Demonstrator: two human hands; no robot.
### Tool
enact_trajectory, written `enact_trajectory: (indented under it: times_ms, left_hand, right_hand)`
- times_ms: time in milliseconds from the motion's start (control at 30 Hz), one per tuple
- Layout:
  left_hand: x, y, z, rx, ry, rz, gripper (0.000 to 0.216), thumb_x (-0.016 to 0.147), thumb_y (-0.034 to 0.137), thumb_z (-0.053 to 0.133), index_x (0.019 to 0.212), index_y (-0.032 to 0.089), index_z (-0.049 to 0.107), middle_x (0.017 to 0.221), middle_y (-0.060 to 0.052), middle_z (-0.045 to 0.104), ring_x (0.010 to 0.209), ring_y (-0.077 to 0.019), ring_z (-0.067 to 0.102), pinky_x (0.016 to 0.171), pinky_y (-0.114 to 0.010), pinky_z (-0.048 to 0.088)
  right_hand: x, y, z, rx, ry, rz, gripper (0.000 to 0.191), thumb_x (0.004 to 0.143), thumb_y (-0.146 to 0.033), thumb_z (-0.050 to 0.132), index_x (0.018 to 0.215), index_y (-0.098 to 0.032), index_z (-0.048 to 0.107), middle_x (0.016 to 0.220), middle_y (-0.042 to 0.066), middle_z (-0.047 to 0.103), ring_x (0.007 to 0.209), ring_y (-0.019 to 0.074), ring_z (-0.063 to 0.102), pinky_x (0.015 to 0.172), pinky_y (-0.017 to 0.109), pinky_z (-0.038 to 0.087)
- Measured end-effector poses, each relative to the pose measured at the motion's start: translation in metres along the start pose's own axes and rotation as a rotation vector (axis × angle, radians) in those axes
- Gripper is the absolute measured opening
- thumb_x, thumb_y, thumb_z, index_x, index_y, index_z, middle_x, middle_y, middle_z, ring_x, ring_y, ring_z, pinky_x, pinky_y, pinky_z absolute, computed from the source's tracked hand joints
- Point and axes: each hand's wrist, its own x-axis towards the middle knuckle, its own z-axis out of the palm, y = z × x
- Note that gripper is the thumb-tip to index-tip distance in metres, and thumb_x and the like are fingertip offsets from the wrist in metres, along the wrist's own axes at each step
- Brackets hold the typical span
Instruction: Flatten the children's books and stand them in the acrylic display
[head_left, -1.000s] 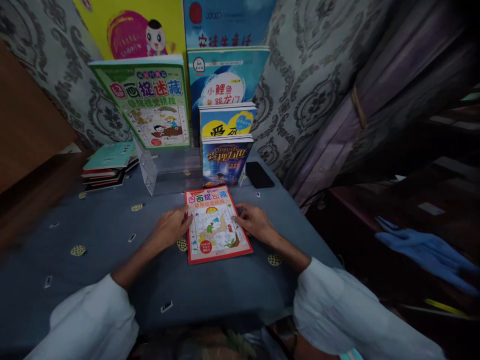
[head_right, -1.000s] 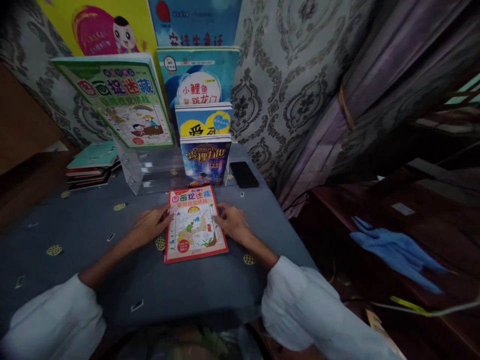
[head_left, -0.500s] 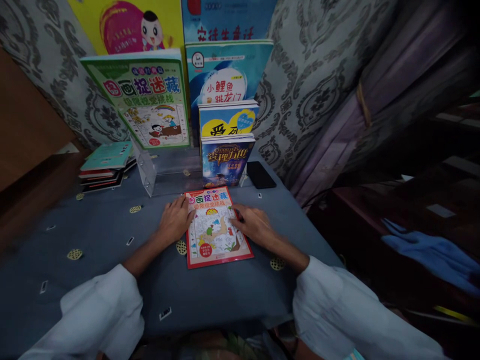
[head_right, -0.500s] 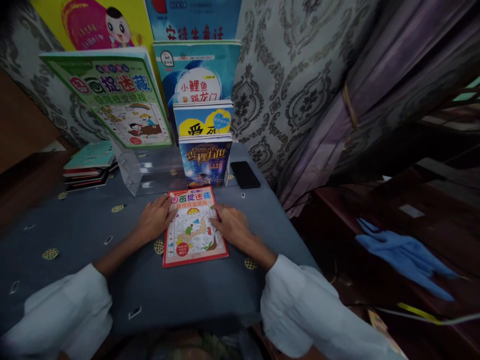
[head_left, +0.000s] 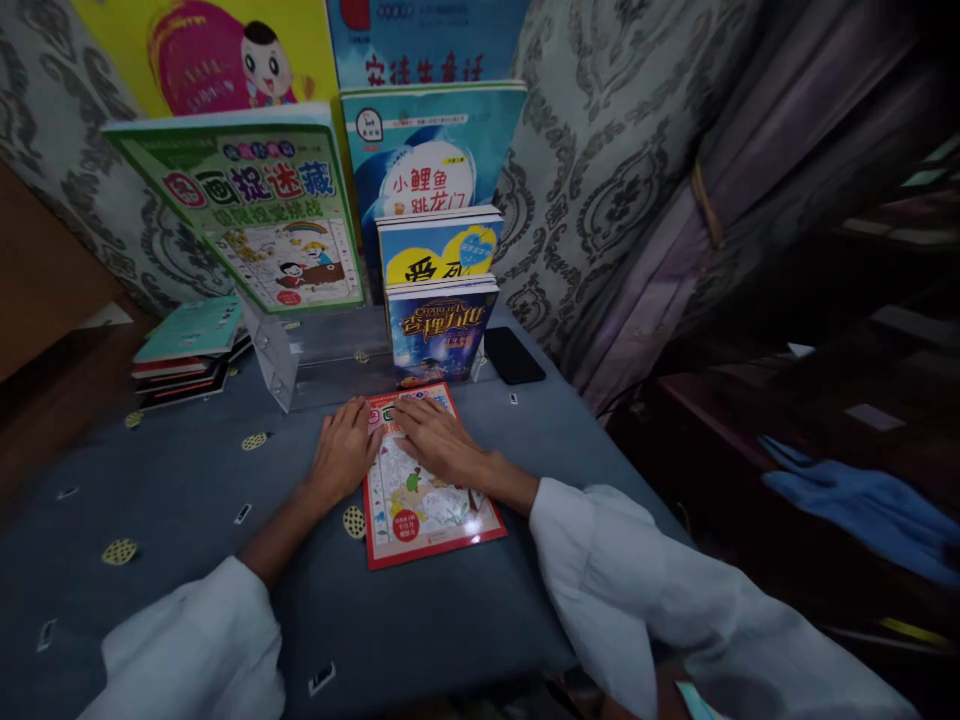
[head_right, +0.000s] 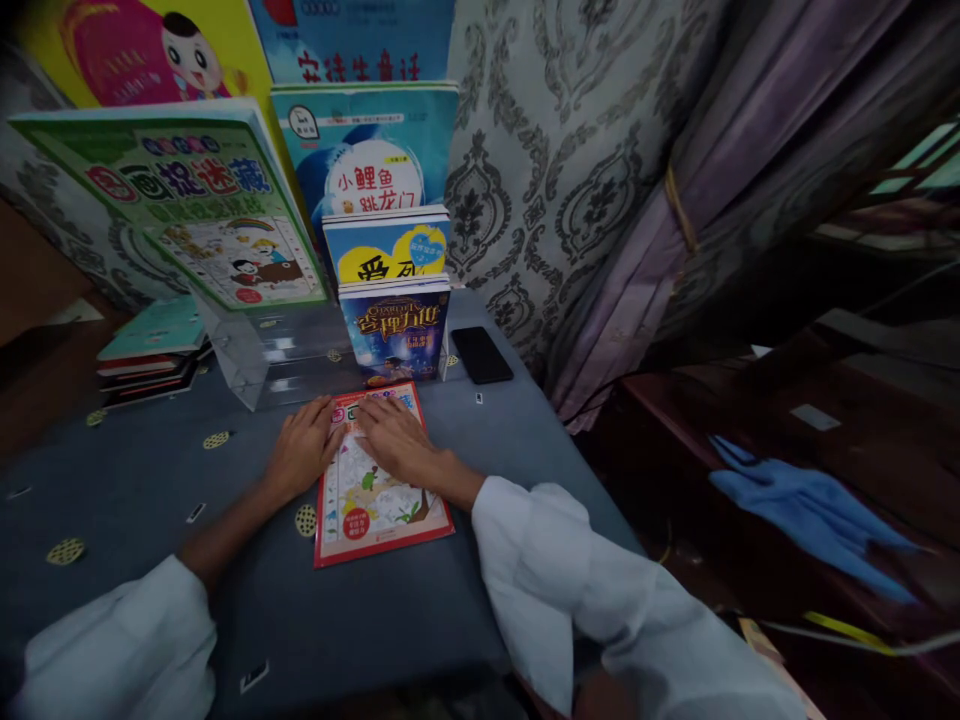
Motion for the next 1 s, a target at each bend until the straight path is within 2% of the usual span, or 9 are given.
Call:
enact_trajectory:
  times_ms: [100, 233, 500, 700, 867, 1000]
  left_hand:
    - [-0.001, -0.003, 0.004, -0.030, 0.017, 0.014, 0.044, 0.100, 0.030, 0.041, 0.135, 0.008, 0.058, 0.141, -0.021, 0.058, 0.131, -0.0328, 0.054, 0.104, -0.047, 0.045]
    - [-0.001, -0.006, 0.006, -0.039, 0.008, 0.027, 0.045, 0.101, 0.028, 0.039, 0.136, 0.007, 0.056, 0.142, -0.021, 0.057, 0.132, -0.0327, 0.053, 0.105, -0.048, 0.045]
    - [0.000, -0.006, 0.003, -0.027, -0.033, 0.024, 0.049, 0.103, 0.032, 0.035, 0.138, 0.004, 0.054, 0.144, -0.023, 0.055, 0.133, -0.0341, 0.051, 0.105, -0.049, 0.044]
    - [0.000, -0.006, 0.003, -0.052, -0.039, 0.016, 0.048, 0.102, 0.033, 0.034, 0.138, 0.009, 0.054, 0.144, -0.021, 0.055, 0.134, -0.0339, 0.051, 0.105, -0.051, 0.044]
    - [0.000, -0.005, 0.003, -0.028, -0.047, 0.020, 0.049, 0.102, 0.032, 0.034, 0.137, 0.005, 0.055, 0.146, -0.023, 0.054, 0.135, -0.0346, 0.051, 0.105, -0.050, 0.045]
    - [0.000, -0.004, 0.000, -0.028, -0.055, 0.008, 0.048, 0.101, 0.032, 0.035, 0.138, 0.009, 0.055, 0.146, -0.020, 0.055, 0.137, -0.0328, 0.050, 0.106, -0.049, 0.044]
  right_hand:
    - [0.012, 0.002, 0.014, 0.036, -0.013, -0.060, 0.047, 0.102, -0.027, 0.047, 0.145, -0.010, 0.050, 0.153, 0.020, 0.049, 0.147, 0.0287, 0.039, 0.122, 0.052, 0.028]
    - [0.017, 0.010, 0.022, 0.069, -0.010, -0.070, 0.052, 0.103, -0.033, 0.044, 0.150, -0.010, 0.044, 0.155, 0.020, 0.046, 0.149, 0.0282, 0.036, 0.123, 0.053, 0.026]
    - [-0.003, 0.044, 0.008, 0.118, -0.008, 0.004, 0.059, 0.102, -0.044, 0.049, 0.151, -0.013, 0.043, 0.158, 0.019, 0.041, 0.150, 0.0291, 0.035, 0.122, 0.052, 0.028]
    - [-0.027, 0.075, 0.003, 0.176, 0.036, 0.076, 0.053, 0.104, -0.041, 0.042, 0.150, -0.015, 0.046, 0.157, 0.016, 0.044, 0.147, 0.0281, 0.039, 0.122, 0.054, 0.029]
    - [-0.030, 0.083, 0.005, 0.212, 0.059, 0.090, 0.049, 0.105, -0.038, 0.039, 0.147, -0.014, 0.050, 0.155, 0.017, 0.048, 0.145, 0.0272, 0.042, 0.121, 0.053, 0.030]
    - [-0.030, 0.081, 0.007, 0.207, 0.074, 0.083, 0.048, 0.105, -0.038, 0.041, 0.147, -0.017, 0.050, 0.155, 0.015, 0.048, 0.145, 0.0270, 0.043, 0.121, 0.053, 0.031]
